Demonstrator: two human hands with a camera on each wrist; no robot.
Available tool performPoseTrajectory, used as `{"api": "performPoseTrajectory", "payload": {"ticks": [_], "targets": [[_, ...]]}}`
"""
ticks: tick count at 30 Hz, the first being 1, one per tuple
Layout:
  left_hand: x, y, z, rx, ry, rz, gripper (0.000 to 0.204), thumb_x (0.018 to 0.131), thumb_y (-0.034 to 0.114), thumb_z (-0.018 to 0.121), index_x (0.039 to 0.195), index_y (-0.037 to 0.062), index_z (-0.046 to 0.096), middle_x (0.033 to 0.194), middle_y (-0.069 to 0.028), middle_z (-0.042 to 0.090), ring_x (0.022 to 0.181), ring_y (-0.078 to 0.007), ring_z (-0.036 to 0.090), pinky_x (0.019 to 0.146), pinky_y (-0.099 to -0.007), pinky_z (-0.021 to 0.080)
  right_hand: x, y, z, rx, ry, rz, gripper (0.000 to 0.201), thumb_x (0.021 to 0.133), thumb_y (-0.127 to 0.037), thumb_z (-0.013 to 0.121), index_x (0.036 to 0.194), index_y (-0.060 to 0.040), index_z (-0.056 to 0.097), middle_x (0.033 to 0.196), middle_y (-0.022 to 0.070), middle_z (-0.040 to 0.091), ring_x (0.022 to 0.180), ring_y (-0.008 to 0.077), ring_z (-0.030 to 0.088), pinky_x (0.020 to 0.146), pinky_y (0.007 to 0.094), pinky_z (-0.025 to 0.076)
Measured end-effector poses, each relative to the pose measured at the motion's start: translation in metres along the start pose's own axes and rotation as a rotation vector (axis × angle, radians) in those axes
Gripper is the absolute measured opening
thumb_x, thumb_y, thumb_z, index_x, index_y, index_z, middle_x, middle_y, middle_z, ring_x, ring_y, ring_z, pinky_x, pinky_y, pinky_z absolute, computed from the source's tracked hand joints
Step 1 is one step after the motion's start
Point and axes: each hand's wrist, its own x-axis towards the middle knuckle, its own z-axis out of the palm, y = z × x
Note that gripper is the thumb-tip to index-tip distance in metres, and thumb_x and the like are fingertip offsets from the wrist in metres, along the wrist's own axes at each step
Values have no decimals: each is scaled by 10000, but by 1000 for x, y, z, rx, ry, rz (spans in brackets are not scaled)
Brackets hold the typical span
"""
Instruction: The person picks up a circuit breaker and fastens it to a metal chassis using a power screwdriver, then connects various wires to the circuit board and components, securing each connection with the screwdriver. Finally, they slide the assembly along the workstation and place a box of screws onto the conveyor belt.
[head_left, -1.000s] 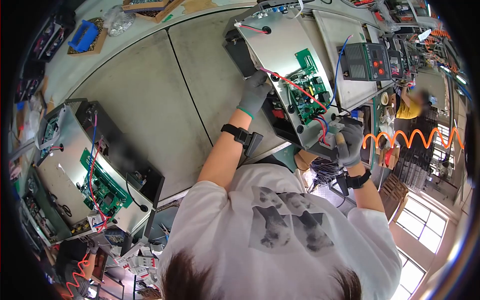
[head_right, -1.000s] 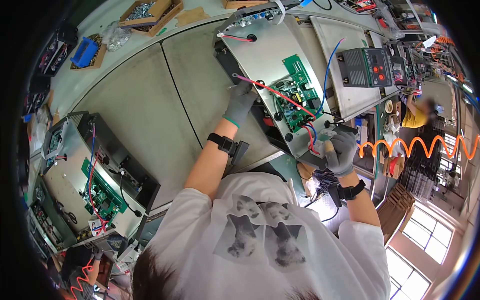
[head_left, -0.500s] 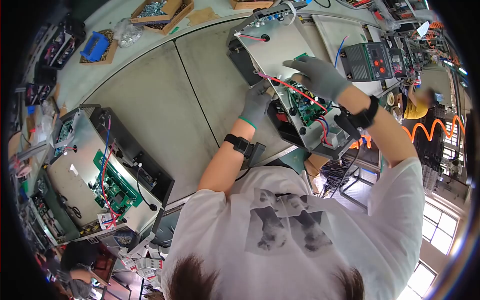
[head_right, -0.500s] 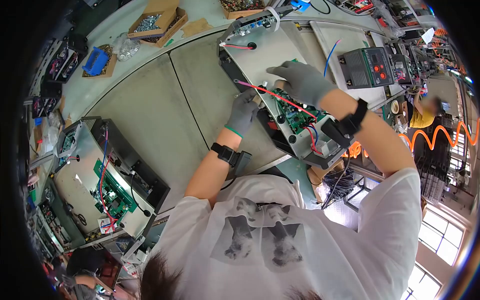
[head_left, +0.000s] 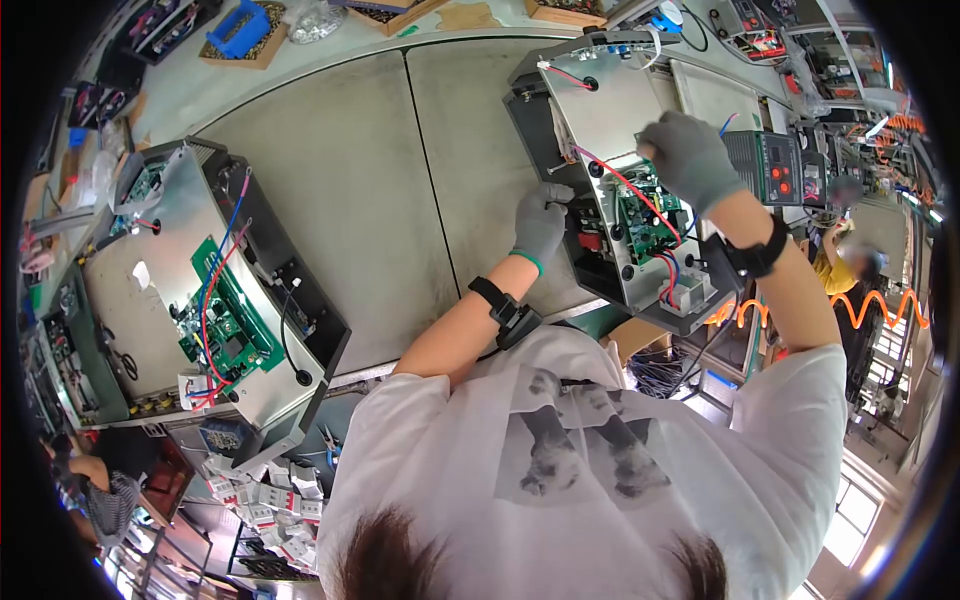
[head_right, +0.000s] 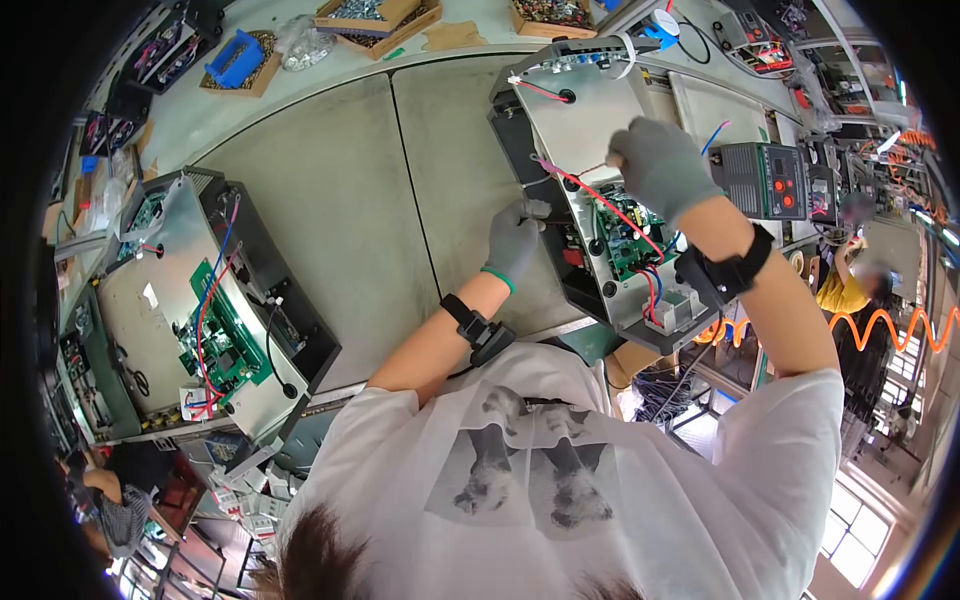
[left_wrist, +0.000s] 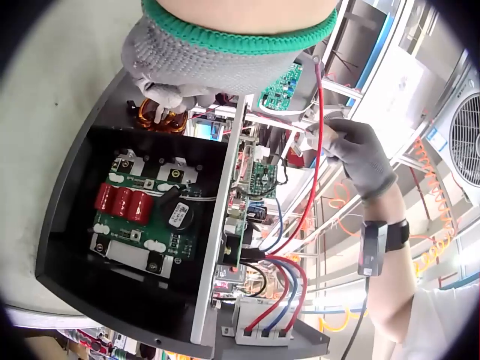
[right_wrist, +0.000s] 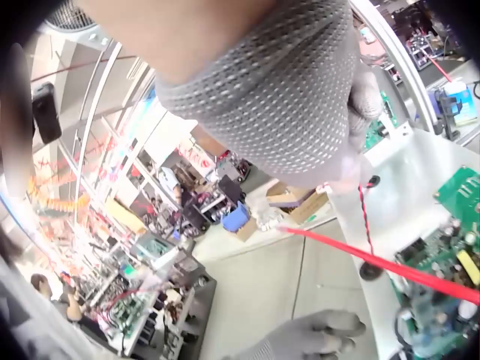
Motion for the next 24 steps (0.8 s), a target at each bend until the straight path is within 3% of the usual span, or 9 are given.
{"api": "performPoseTrajectory", "payload": {"ticks": [4,7,10,11,12,14,15,18,24], "targets": [[-9,0,6,50,-36,81,277,778,-74,418,906,26,642,838,-68,630,742,-140,586,684,-268,481,-17,9,15,-226,-75,75,80,784,-170,603,820,-123,655,867,83,587,851,251,597,722,380,485],[-28,33,21,202,-188,698,275,758,-48,481,972,73,605,931,-97,599,794,-216,610,698,-307,493,-21,22,25,-404,1,-90,78,811,-149,577,793,-132,651,890,82,602,855,256,614,713,381,496],[-39,75,33,489,-273,968,335,726,-24,530,1026,110,592,964,-87,597,803,-254,604,695,-343,499,-22,21,33,-260,-85,15,76,810,-152,576,800,-109,639,859,99,626,827,265,625,699,380,501],[-35,74,41,592,-293,1009,351,702,35,579,1041,123,598,1011,-64,587,798,-256,604,681,-377,493,-17,19,29,-101,-207,174,107,814,-144,562,857,-71,627,857,126,655,783,291,636,692,368,508],[-30,77,44,591,-300,1012,351,702,35,579,1041,123,598,1011,-64,587,798,-256,604,681,-377,493,-15,27,33,-101,-207,181,107,814,-144,562,857,-71,627,857,126,655,783,291,636,692,368,508],[-24,85,50,1073,-439,1000,380,697,91,604,1073,147,595,1057,-44,562,793,-240,605,659,-380,480,-13,45,42,191,-253,119,156,839,-146,561,943,-42,616,816,132,664,729,258,654,646,334,519],[-25,87,49,1116,-424,1008,410,689,137,619,1097,157,588,1091,-33,541,797,-230,596,642,-379,469,-15,44,33,713,-399,363,184,857,-125,558,1004,-28,615,801,102,657,708,180,655,593,278,514],[-31,91,37,1251,-425,1005,343,647,145,647,986,108,617,1081,-17,558,845,-213,591,646,-385,478,-20,55,56,1185,-434,409,205,893,-165,539,995,2,602,792,62,629,647,111,624,540,256,479],[-23,55,23,763,-239,1018,278,771,93,580,1049,107,562,1068,-48,589,760,-235,585,644,-342,472,-23,44,71,1258,-287,519,223,872,-71,482,1038,34,587,756,49,601,493,84,477,457,205,402]]}}
